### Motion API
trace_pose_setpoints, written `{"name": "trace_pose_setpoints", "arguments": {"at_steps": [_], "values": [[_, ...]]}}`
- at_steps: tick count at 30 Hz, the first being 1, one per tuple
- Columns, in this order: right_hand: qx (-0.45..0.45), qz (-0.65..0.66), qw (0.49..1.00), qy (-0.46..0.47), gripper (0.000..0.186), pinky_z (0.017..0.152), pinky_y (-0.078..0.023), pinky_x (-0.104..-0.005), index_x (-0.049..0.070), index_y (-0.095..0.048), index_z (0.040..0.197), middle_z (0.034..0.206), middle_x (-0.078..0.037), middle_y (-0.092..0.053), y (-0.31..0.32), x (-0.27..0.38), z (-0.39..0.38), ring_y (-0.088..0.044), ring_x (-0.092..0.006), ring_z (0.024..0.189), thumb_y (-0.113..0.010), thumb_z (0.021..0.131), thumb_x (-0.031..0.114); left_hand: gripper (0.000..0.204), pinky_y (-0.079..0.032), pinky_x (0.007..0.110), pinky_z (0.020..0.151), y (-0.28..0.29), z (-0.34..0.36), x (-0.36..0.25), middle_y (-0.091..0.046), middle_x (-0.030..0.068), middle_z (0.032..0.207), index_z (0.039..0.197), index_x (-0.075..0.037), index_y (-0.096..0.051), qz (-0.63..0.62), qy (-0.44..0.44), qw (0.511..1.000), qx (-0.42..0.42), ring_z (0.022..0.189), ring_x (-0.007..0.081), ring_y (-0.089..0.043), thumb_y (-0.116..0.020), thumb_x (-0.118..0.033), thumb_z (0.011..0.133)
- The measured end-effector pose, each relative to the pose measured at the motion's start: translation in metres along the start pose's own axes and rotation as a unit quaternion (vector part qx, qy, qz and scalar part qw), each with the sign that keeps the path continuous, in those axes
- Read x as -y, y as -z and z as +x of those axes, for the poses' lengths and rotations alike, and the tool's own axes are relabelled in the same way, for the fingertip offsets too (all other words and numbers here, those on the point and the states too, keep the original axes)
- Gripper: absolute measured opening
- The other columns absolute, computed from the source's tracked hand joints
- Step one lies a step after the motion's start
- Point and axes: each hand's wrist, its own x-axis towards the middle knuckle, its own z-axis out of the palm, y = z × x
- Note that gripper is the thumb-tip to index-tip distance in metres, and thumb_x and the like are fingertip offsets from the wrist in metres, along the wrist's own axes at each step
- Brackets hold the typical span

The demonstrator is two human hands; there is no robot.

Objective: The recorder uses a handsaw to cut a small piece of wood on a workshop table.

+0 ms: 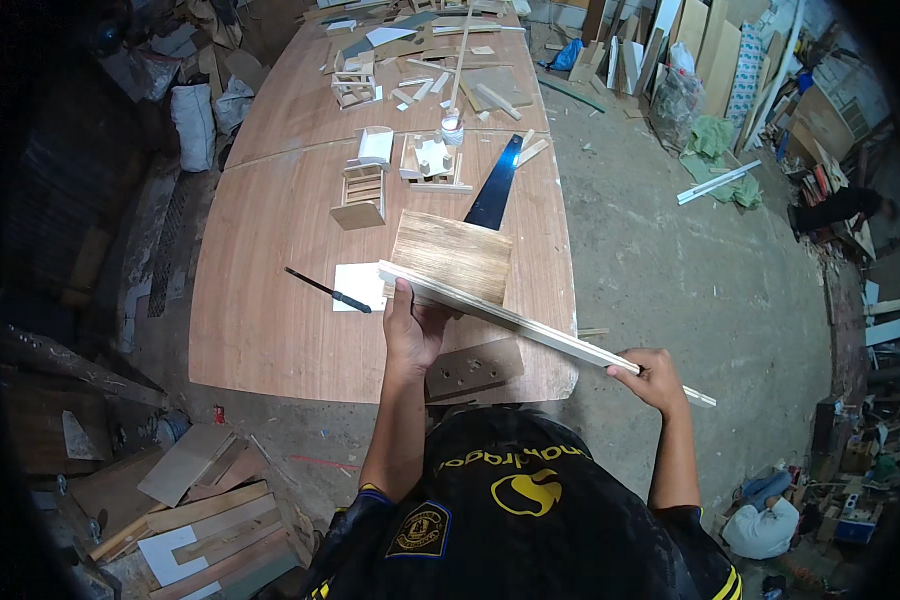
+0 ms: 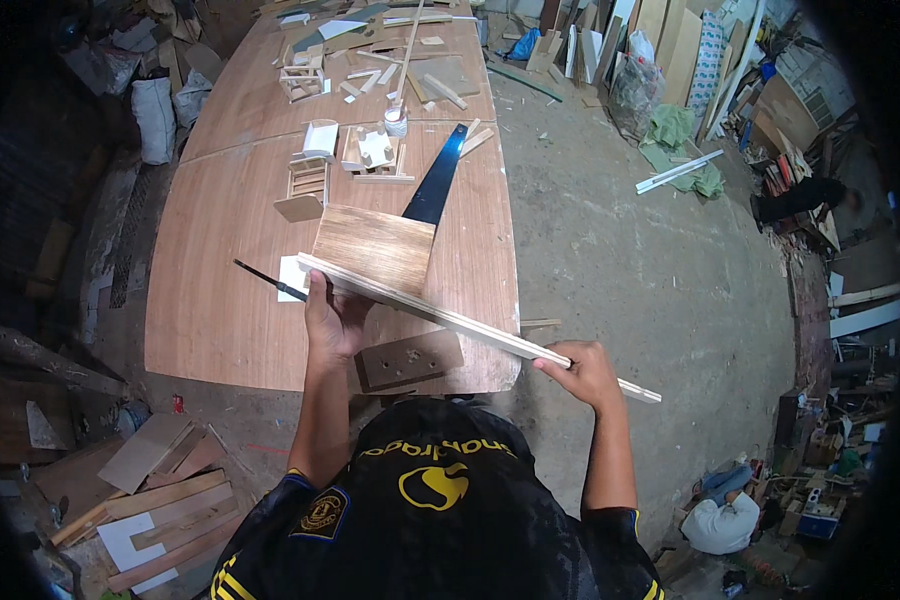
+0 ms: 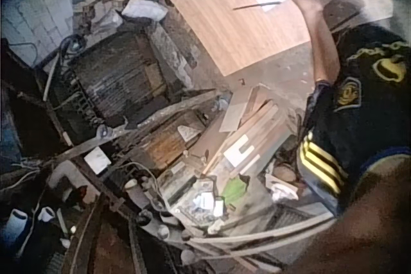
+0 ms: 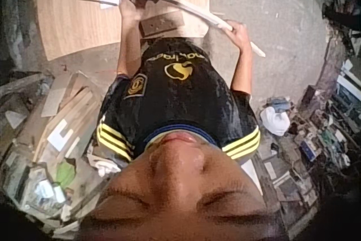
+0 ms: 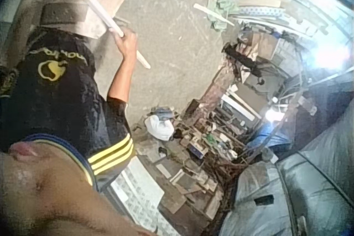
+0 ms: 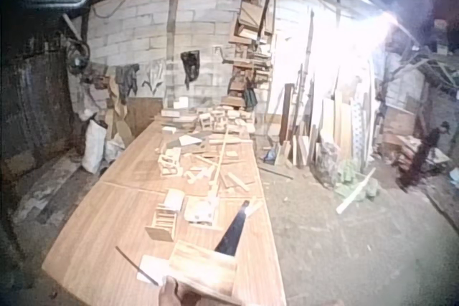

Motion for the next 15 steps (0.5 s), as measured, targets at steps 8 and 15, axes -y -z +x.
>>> {"name": "trace_pose_setpoints", "arguments": {"at_steps": [8, 15], "values": [[-0.031, -0.034, 0.998, 0.042, 0.029, 0.057, -0.048, -0.0354, 0.004, -0.075, 0.088, 0.075, -0.014, -0.069, 0.000, -0.001, -0.002, -0.064, -0.0273, 0.062, -0.077, 0.079, 0.032, 0.058, -0.058, 0.044, 0.075, -0.011, -0.006, -0.002, -0.060, 0.0166, 0.114, 0.136, 0.000, -0.037, -0.020, -0.029, 0.998, -0.043, 0.096, 0.0304, -0.065, -0.056, -0.039, 0.098], [-0.021, -0.026, 0.999, 0.030, 0.029, 0.058, -0.048, -0.0367, 0.005, -0.075, 0.089, 0.075, -0.013, -0.069, -0.003, 0.001, -0.001, -0.064, -0.0287, 0.064, -0.077, 0.078, 0.032, 0.056, -0.055, 0.045, 0.088, -0.005, -0.006, -0.005, -0.057, 0.0151, 0.123, 0.138, -0.002, -0.038, -0.014, -0.020, 0.999, -0.043, 0.109, 0.0297, -0.061, -0.057, -0.036, 0.097]]}}
